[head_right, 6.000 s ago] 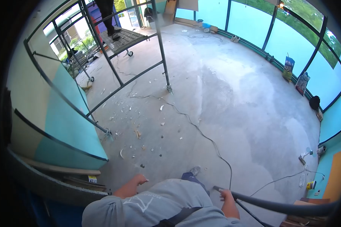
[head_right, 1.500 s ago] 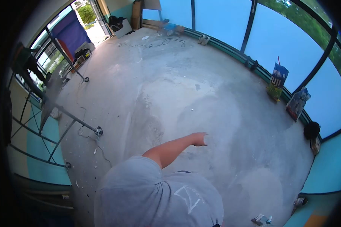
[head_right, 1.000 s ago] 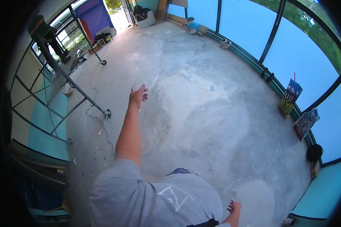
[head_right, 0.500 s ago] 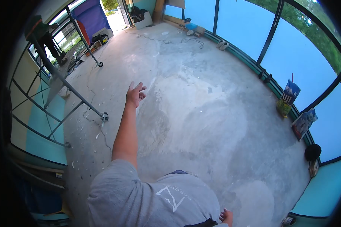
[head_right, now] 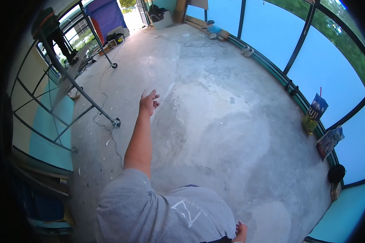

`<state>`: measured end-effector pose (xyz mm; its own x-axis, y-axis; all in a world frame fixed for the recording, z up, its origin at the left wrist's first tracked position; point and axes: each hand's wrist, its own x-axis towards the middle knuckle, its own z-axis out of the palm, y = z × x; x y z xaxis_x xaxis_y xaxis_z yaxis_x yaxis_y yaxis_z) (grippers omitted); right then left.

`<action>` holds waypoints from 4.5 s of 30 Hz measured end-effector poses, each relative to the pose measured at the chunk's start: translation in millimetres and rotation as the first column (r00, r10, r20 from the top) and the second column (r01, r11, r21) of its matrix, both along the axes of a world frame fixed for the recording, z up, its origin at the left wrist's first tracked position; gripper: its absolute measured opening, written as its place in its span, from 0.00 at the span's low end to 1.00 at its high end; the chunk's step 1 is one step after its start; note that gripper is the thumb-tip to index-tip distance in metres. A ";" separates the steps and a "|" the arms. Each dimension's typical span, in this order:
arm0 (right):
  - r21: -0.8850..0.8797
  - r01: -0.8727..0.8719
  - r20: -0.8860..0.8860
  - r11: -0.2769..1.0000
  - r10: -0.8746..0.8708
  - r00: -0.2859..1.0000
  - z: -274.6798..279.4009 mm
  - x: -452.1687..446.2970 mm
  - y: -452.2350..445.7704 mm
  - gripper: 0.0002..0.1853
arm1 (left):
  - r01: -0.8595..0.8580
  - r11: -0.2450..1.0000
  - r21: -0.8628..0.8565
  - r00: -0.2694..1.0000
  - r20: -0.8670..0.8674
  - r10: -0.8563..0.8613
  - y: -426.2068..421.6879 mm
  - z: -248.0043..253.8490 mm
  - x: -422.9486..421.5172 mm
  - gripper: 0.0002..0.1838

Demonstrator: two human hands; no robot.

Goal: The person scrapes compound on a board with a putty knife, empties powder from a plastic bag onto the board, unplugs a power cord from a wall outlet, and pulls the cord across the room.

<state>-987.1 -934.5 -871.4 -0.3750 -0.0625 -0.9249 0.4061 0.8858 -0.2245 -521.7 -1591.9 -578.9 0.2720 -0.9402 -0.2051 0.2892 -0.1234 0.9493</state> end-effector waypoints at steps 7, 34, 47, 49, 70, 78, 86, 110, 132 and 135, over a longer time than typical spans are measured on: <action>-0.003 0.169 0.028 0.986 -0.169 0.985 -38.2 -3.7 11.4 0.21 | 0.088 0.993 0.074 0.996 -0.009 -0.087 -12.2 -49.3 -4.5 0.45; 0.261 0.955 -0.045 0.138 -0.987 0.154 -36.1 469.0 311.1 0.17 | 0.462 -0.309 0.831 -0.875 0.370 -0.314 477.1 -243.7 -527.3 0.30; 0.040 0.998 0.047 -0.051 -0.998 -0.053 -40.8 266.7 416.8 0.19 | 0.060 -0.110 0.992 -0.986 0.076 0.151 686.6 -308.6 -721.3 0.25; -0.086 0.979 -0.006 -0.182 -0.983 -0.183 -17.4 219.1 453.7 0.18 | 0.090 -0.151 0.985 -0.950 0.130 0.283 759.8 -299.0 -774.0 0.26; 0.106 0.972 0.012 -0.208 -0.978 -0.210 16.5 99.5 978.5 0.27 | -0.016 -0.401 0.916 -0.837 0.207 0.507 1376.1 -339.0 -909.1 0.26; 0.075 0.982 0.026 -0.171 -0.984 -0.174 -20.4 -17.4 1129.6 0.22 | 0.038 -0.605 0.796 -0.450 0.554 0.701 1560.2 -468.8 -1030.2 0.18; 0.336 0.941 0.328 -0.037 -0.932 -0.154 -84.5 19.7 1199.1 0.20 | 0.196 -0.815 0.546 -0.426 0.796 0.431 1794.5 -532.2 -1142.1 0.19; 0.650 0.760 0.338 -0.003 -0.895 -0.292 -143.7 70.9 1366.2 0.22 | 0.493 -0.698 0.519 -0.606 0.781 0.153 2024.7 -698.0 -1243.6 0.17; 0.264 0.950 0.331 -0.167 -0.909 -0.252 -27.3 -26.9 1135.8 0.22 | 0.358 -0.822 0.442 -0.909 -0.036 -0.415 1849.6 -372.8 -1100.8 0.16; 0.229 0.953 0.212 -0.200 -0.945 -0.249 -10.2 -50.5 1117.6 0.21 | 0.322 -0.829 0.456 -0.880 -0.178 -0.440 1839.2 -336.5 -1096.7 0.16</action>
<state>-1037.6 183.1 -881.5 0.1949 0.1276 -0.9725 0.7818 -0.6190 0.0754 -1618.4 247.3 -915.4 -0.4711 0.5894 -0.6563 -0.6250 0.3020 0.7198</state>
